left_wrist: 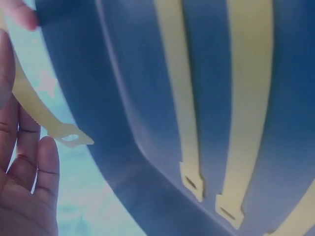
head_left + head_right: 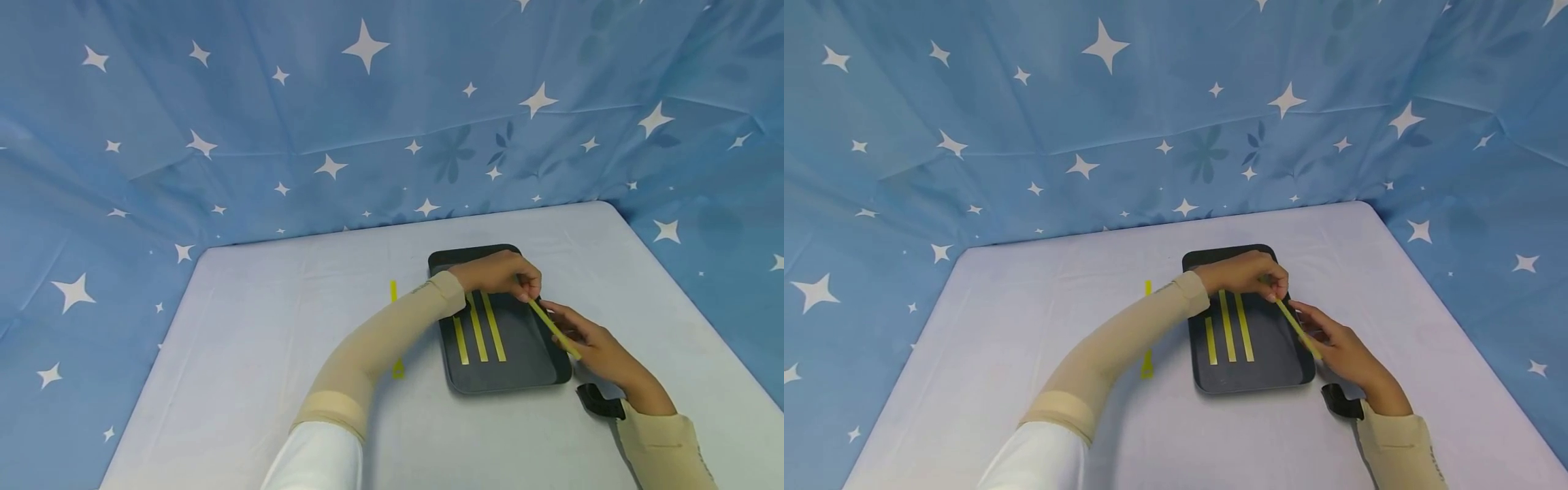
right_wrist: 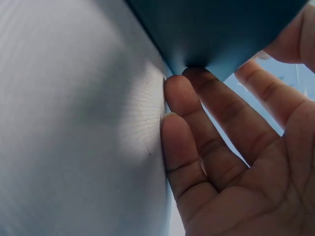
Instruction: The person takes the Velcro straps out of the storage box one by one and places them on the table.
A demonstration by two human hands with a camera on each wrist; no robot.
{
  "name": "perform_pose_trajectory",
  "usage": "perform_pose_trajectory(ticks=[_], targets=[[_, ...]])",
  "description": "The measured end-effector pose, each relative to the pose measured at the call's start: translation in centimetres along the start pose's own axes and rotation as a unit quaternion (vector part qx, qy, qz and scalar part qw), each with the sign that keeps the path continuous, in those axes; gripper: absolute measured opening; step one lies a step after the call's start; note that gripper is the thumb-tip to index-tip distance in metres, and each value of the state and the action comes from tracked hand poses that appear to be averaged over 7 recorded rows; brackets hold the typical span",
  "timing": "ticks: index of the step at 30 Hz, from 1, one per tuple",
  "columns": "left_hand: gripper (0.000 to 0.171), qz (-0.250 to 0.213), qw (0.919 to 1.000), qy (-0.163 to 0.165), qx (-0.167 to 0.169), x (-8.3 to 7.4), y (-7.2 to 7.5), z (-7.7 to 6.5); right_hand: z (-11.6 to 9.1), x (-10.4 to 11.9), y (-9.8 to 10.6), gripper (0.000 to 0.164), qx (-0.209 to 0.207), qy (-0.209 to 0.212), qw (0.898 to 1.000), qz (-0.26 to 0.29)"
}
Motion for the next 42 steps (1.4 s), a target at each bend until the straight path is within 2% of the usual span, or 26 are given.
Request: perform_pose_trajectory(ticks=[3, 6, 14, 18, 23, 30, 33, 36, 39, 42], targets=[[0.022, -0.024, 0.9997, 0.005, -0.008, -0.6, 0.5, -0.5, 0.1, -0.2, 0.0, 0.054, -0.001, -0.021, 1.0, -0.007], [0.026, -0.049, 0.9986, 0.011, -0.016, -1.1, 1.0, -1.2, 0.1, -0.4, -0.1, 0.055, 0.0, -0.032, 0.999, -0.008], [0.021, -0.139, 0.9898, -0.006, -0.034, -2.2, 2.2, -2.8, 0.1, 0.0, -0.5, 0.061, 0.019, 0.013, 0.999, 0.03], [0.02, -0.145, 0.9888, -0.006, -0.035, -2.4, 2.2, -3.3, 0.1, 0.0, -0.5, 0.06, 0.019, 0.014, 0.999, 0.033], [0.022, -0.139, 0.9895, 0.019, -0.035, -2.7, 2.1, -3.9, 0.1, -0.1, -0.5, 0.059, 0.018, 0.016, 0.999, 0.031], [0.009, -0.168, 0.9837, 0.032, -0.055, -3.8, 2.7, -5.5, 0.1, -0.2, -0.3, 0.059, 0.019, -0.001, 1.0, 0.01], [0.008, -0.194, 0.9771, 0.04, -0.077, -3.8, 3.2, -6.6, 0.2, -0.1, -0.3, 0.058, 0.019, -0.004, 1.0, 0.007], [0.01, -0.224, 0.9675, 0.065, -0.098, -3.4, 3.7, -8.0, 0.2, -0.3, -0.2, 0.059, 0.02, -0.016, 1.0, -0.003], [0.011, -0.259, 0.9532, 0.097, -0.122, -2.7, 4.1, -9.3, 0.1, -0.5, -0.1, 0.06, 0.02, -0.029, 0.999, -0.017], [0.011, -0.292, 0.9378, 0.108, -0.154, -2.2, 4.5, -10.6, 0.1, -0.4, -0.2, 0.06, 0.018, -0.026, 0.999, -0.019]])
Point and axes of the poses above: each hand's wrist, its own z-axis towards the middle knuckle, its own y-axis out of the back of the hand, x = y × z, the point moved 8 cm from there along z, towards the middle knuckle, and after that the axes turned 6 degrees about -x, right-handed, at the moved point
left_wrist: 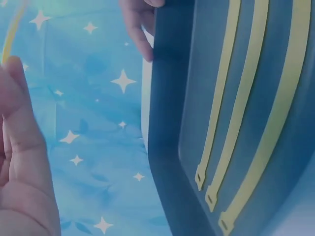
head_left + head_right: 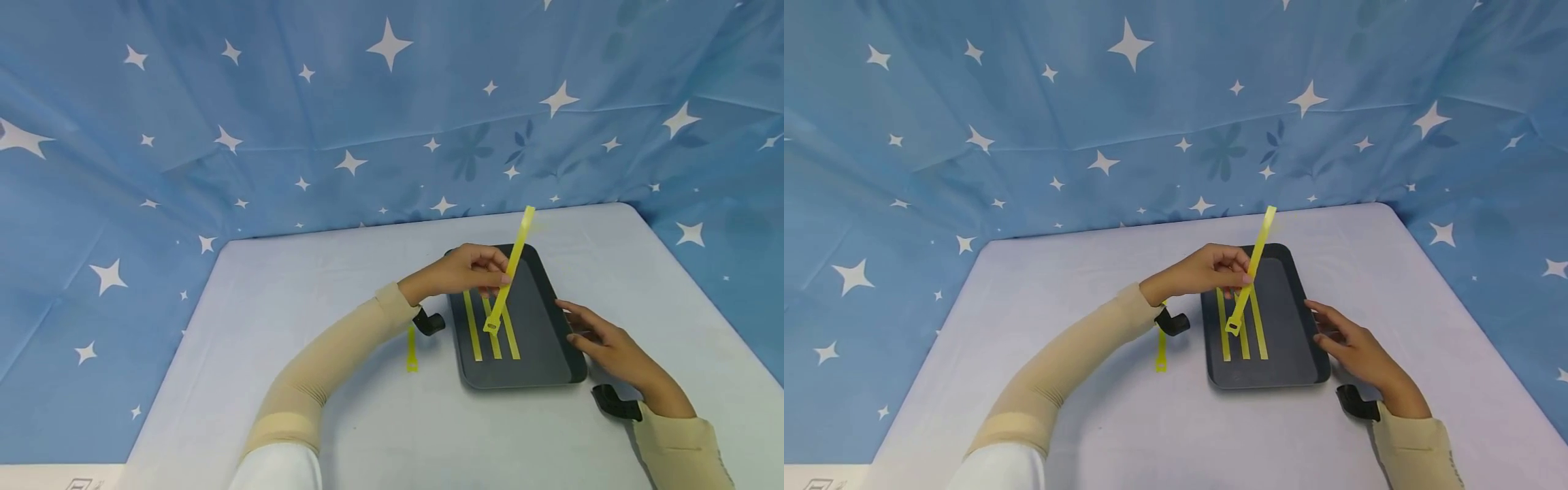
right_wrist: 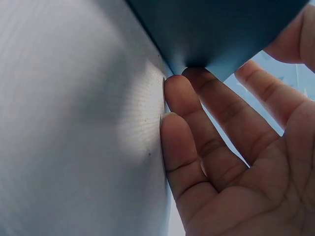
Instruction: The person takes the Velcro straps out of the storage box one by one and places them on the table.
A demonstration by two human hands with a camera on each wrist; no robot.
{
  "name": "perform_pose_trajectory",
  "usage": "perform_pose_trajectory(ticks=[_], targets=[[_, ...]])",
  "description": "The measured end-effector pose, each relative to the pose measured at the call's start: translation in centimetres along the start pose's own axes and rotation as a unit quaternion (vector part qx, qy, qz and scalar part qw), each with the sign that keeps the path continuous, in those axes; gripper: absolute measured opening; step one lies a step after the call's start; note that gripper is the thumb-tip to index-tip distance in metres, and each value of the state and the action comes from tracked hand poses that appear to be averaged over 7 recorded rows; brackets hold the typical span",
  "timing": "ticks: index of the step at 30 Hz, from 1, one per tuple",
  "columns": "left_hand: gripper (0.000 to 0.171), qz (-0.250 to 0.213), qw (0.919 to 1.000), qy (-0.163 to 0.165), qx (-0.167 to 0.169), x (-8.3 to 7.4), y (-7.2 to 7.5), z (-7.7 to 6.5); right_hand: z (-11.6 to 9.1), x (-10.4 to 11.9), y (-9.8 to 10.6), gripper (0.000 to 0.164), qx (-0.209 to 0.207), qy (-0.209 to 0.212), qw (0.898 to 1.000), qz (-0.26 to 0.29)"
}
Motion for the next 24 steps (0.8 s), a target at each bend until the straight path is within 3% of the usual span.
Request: perform_pose_trajectory(ticks=[7, 17, 24], targets=[[0.013, -0.047, 0.9965, 0.021, -0.065, 0.5, 1.9, -2.6, 0.0, 0.5, -0.1, 0.059, -0.001, 0.025, 0.999, 0.026], [0.016, -0.031, 0.9922, 0.03, -0.117, 1.1, 3.7, -6.0, 0.0, 0.2, -0.3, 0.06, 0.004, 0.021, 1.0, 0.019], [0.022, -0.029, 0.9876, 0.056, -0.143, 2.8, 5.1, -8.5, 0.1, -0.1, -0.2, 0.06, 0.001, 0.019, 1.0, 0.012]])
Point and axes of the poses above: each hand's wrist, its own z-axis towards the middle knuckle, its own y-axis out of the back of the hand, x = y × z, the point moved 8 cm from there along z, towards the middle knuckle, and after that the axes turned 6 degrees about -x, right-handed, at the moved point
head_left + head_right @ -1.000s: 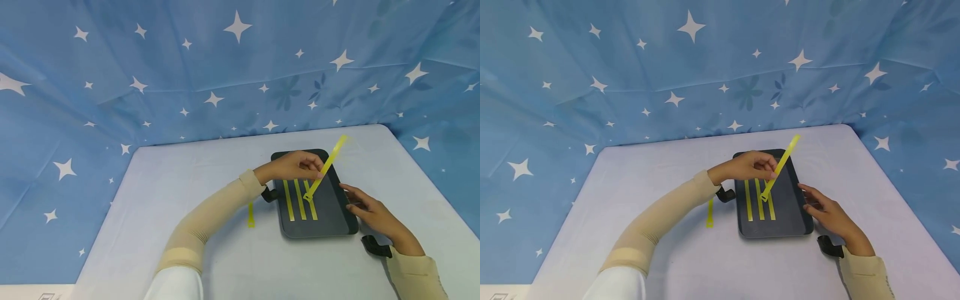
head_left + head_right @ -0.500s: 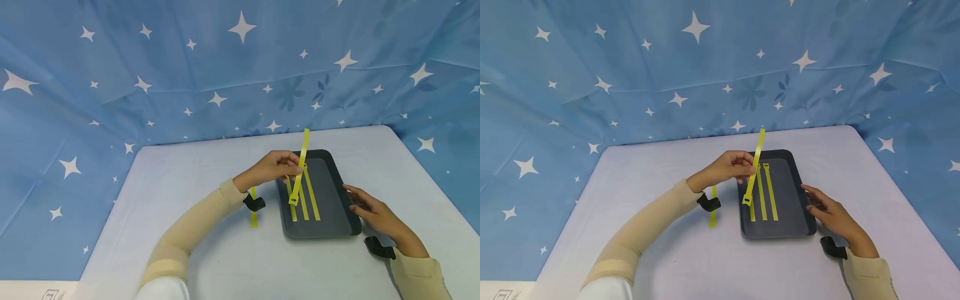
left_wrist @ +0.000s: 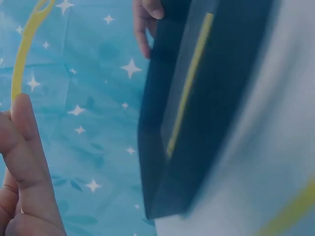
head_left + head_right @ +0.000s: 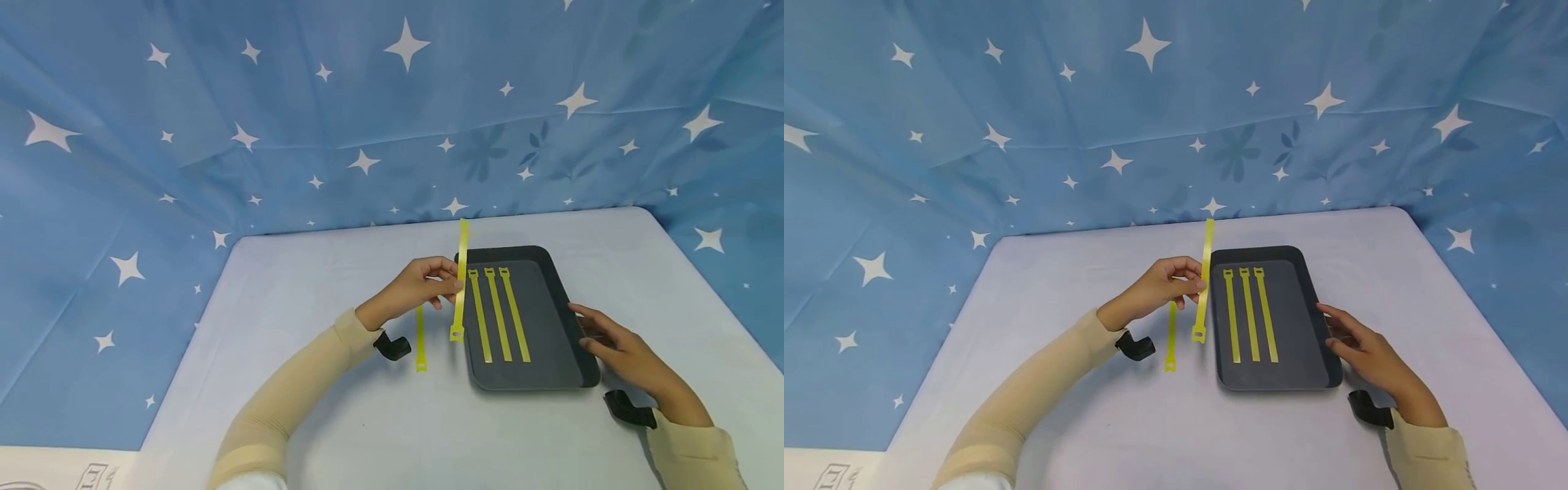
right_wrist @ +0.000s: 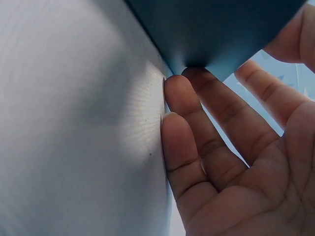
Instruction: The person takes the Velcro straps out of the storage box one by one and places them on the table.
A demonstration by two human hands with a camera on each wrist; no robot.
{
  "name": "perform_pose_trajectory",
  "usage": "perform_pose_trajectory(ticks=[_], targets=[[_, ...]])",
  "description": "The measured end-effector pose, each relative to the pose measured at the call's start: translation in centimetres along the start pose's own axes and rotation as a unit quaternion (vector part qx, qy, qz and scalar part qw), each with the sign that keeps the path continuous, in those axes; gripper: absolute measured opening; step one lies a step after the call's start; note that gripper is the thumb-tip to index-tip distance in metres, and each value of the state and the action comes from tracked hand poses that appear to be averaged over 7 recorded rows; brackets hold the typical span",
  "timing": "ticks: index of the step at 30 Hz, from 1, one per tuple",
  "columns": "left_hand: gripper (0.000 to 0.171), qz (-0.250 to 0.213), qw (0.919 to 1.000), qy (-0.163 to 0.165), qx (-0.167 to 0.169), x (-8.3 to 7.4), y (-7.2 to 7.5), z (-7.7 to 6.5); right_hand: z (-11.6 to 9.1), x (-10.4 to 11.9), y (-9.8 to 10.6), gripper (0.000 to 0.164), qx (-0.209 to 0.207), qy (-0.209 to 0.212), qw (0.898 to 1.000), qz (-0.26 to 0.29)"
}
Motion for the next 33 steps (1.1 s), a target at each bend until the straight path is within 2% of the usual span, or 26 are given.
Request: perform_pose_trajectory(ticks=[8, 18, 28, 33], targets=[[0.025, -0.007, 0.999, 0.024, -0.036, 2.3, 2.5, -2.0, 0.0, -0.2, 0.0, 0.061, -0.003, 0.0, 1.0, -0.004], [0.028, 0.0, 0.9945, 0.074, -0.074, 5.4, 5.0, -4.3, 0.1, -0.3, 0.0, 0.06, -0.004, 0.005, 1.0, -0.002], [0.031, 0.004, 0.9879, 0.12, -0.098, 8.8, 6.7, -5.8, 0.2, -0.4, 0.1, 0.063, -0.01, 0.008, 1.0, -0.012], [0.03, 0.0, 0.9843, 0.144, -0.102, 9.8, 7.0, -6.3, 0.3, -0.4, 0.0, 0.063, -0.008, 0.008, 1.0, -0.009]])
Point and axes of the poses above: each hand's wrist, its own z-axis towards the middle knuckle, its own y-axis out of the back of the hand, x = y × z, the point moved 8 cm from there along z, towards the middle knuckle, and after that the axes turned 6 degrees about -x, right-handed, at the moved point
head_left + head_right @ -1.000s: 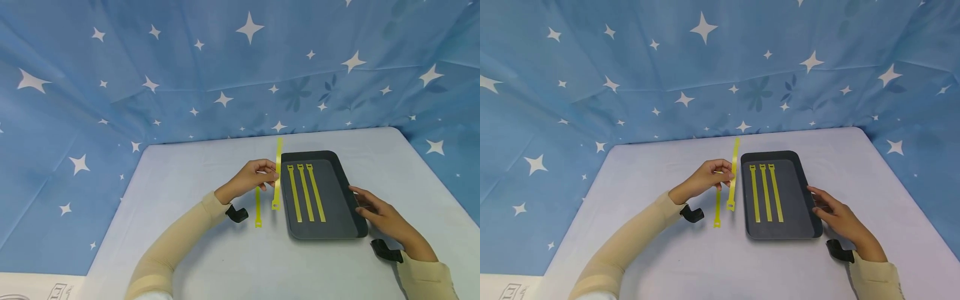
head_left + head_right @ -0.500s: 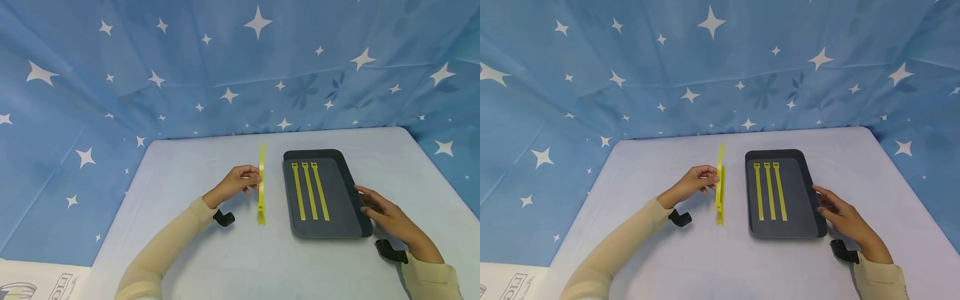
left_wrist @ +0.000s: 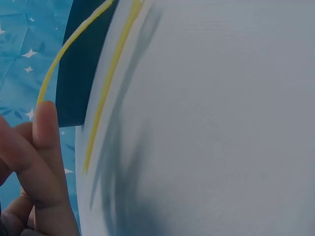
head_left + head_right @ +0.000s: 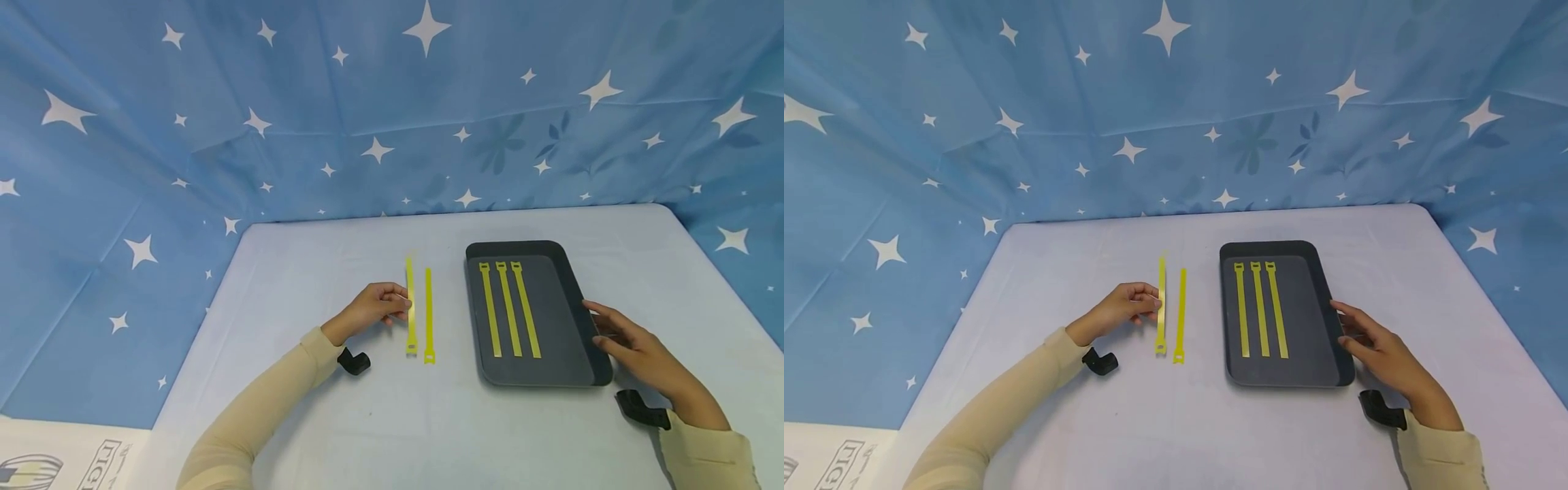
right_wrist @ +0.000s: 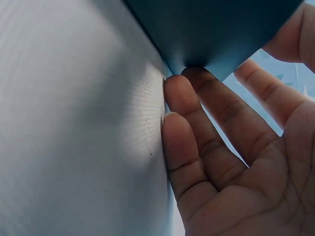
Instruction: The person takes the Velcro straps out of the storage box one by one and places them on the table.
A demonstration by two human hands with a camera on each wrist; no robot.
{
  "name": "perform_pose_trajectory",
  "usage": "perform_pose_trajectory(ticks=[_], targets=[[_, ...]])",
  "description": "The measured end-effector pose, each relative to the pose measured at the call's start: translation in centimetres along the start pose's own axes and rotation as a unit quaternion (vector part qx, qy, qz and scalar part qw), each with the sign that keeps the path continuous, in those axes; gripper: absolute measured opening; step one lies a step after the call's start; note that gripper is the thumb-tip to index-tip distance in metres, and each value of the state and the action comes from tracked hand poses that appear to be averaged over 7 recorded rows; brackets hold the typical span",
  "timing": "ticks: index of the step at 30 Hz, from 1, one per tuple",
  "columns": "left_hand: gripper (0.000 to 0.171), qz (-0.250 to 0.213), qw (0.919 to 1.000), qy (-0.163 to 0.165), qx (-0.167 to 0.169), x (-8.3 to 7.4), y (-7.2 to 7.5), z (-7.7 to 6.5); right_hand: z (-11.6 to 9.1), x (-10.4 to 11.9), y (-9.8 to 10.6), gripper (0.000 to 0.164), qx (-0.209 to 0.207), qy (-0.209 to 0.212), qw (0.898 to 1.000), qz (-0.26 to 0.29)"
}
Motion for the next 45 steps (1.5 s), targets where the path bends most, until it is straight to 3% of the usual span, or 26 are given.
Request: perform_pose_trajectory(ticks=[14, 19, 28, 38, 45], targets=[[0.021, 0.036, 0.9985, 0.041, 0.003, 0.9, -0.4, -0.1, -0.2, 0.0, -0.1, 0.064, 0.006, 0.006, 1.0, 0.024], [0.021, 0.069, 0.9968, 0.04, 0.002, 0.9, -0.4, 0.2, -0.1, 0.1, -0.2, 0.063, 0.0, 0.008, 1.0, 0.024], [0.018, 0.127, 0.9907, 0.039, -0.028, 0.8, -0.1, 0.6, -0.1, 0.2, -0.2, 0.063, 0.001, -0.002, 1.0, 0.009], [0.014, 0.209, 0.9752, 0.028, -0.066, 0.2, 0.0, 0.6, 0.0, 0.3, -0.2, 0.063, 0.005, 0.004, 1.0, 0.022], [0.017, 0.212, 0.9744, 0.028, -0.07, 0.2, 0.0, 0.6, -0.1, 0.3, -0.2, 0.062, 0.008, 0.005, 1.0, 0.029]])
Point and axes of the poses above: each hand's wrist, its own z-axis towards the middle knuckle, its own y-axis out of the back of the hand, x = y × z, the point moved 8 cm from there along z, towards the middle knuckle, and after that the axes turned 6 degrees about -x, right-handed, at the moved point
